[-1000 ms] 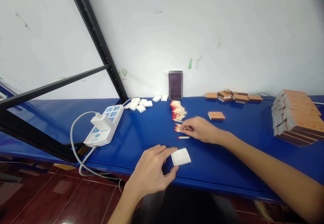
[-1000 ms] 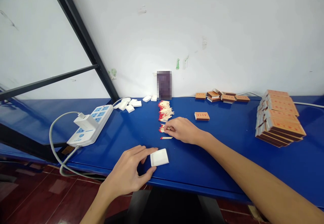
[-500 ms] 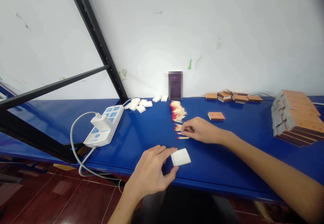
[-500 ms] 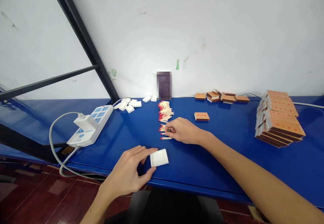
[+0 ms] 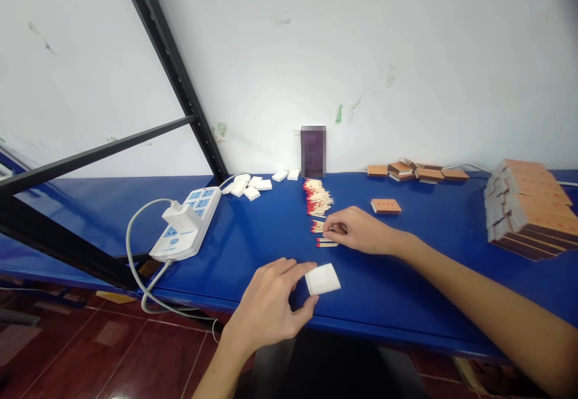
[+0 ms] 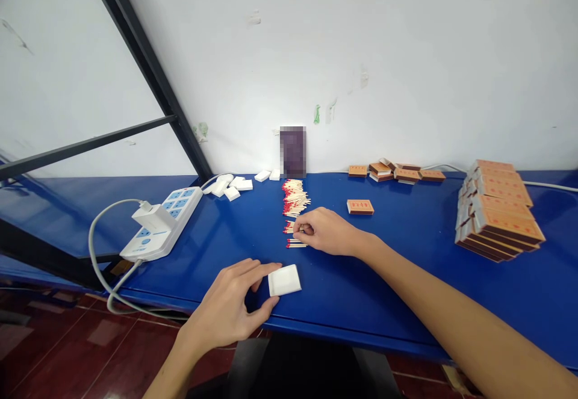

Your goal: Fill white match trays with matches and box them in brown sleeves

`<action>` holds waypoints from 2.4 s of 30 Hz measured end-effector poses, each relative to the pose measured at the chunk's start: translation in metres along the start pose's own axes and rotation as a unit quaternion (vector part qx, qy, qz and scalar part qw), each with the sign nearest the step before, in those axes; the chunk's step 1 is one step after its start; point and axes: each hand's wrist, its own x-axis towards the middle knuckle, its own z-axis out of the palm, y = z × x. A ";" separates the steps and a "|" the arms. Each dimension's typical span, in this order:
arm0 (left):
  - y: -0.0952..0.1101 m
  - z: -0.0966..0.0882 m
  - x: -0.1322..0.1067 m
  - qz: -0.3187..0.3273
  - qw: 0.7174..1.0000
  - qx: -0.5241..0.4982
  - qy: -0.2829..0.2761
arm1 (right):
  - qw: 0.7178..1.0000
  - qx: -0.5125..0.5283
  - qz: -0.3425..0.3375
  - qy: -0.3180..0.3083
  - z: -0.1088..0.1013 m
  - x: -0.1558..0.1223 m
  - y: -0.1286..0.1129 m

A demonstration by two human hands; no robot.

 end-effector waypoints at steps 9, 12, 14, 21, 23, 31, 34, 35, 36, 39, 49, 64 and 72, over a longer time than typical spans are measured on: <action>0.001 0.001 -0.001 -0.004 1.000 0.003 -0.002 | 0.998 -0.059 -0.014 0.024 0.007 0.003 0.008; 0.001 0.001 -0.001 0.000 1.000 -0.001 -0.002 | 0.998 -0.054 -0.017 0.018 0.010 0.004 0.011; 0.000 0.001 -0.001 0.001 1.000 -0.002 0.000 | 0.998 -0.052 -0.016 0.015 0.011 0.004 0.013; -0.002 0.002 -0.001 -0.002 1.000 -0.002 0.001 | 0.998 -0.057 -0.003 0.019 0.010 0.005 0.009; -0.002 0.002 -0.001 -0.002 1.000 -0.001 0.004 | 0.998 -0.062 0.001 0.020 0.008 0.005 0.007; 0.000 0.000 0.000 0.005 1.000 -0.003 0.007 | 0.999 -0.051 0.016 0.006 0.000 0.001 0.000; 0.000 0.000 0.000 0.001 1.000 -0.002 0.000 | 0.999 -0.043 0.014 -0.001 0.000 0.001 0.000; 0.001 0.000 0.000 0.001 1.000 -0.002 0.000 | 0.999 -0.040 0.013 -0.003 0.000 0.001 -0.001; 0.001 0.000 0.000 0.001 1.000 -0.002 -0.001 | 0.999 -0.036 0.013 -0.004 0.000 0.002 -0.001; 0.001 0.000 0.001 0.000 1.000 0.000 -0.002 | 1.000 -0.024 0.012 -0.009 -0.001 0.002 -0.001; 0.000 0.000 0.000 0.007 1.000 -0.003 0.007 | 1.000 0.008 -0.004 -0.026 -0.004 -0.002 -0.004; 0.001 0.000 -0.002 -0.006 1.000 0.006 0.003 | 0.994 -0.095 0.005 0.052 0.008 0.004 0.009; 0.000 0.001 -0.002 -0.001 1.000 0.008 0.005 | 0.997 -0.060 0.030 0.047 0.009 0.005 0.009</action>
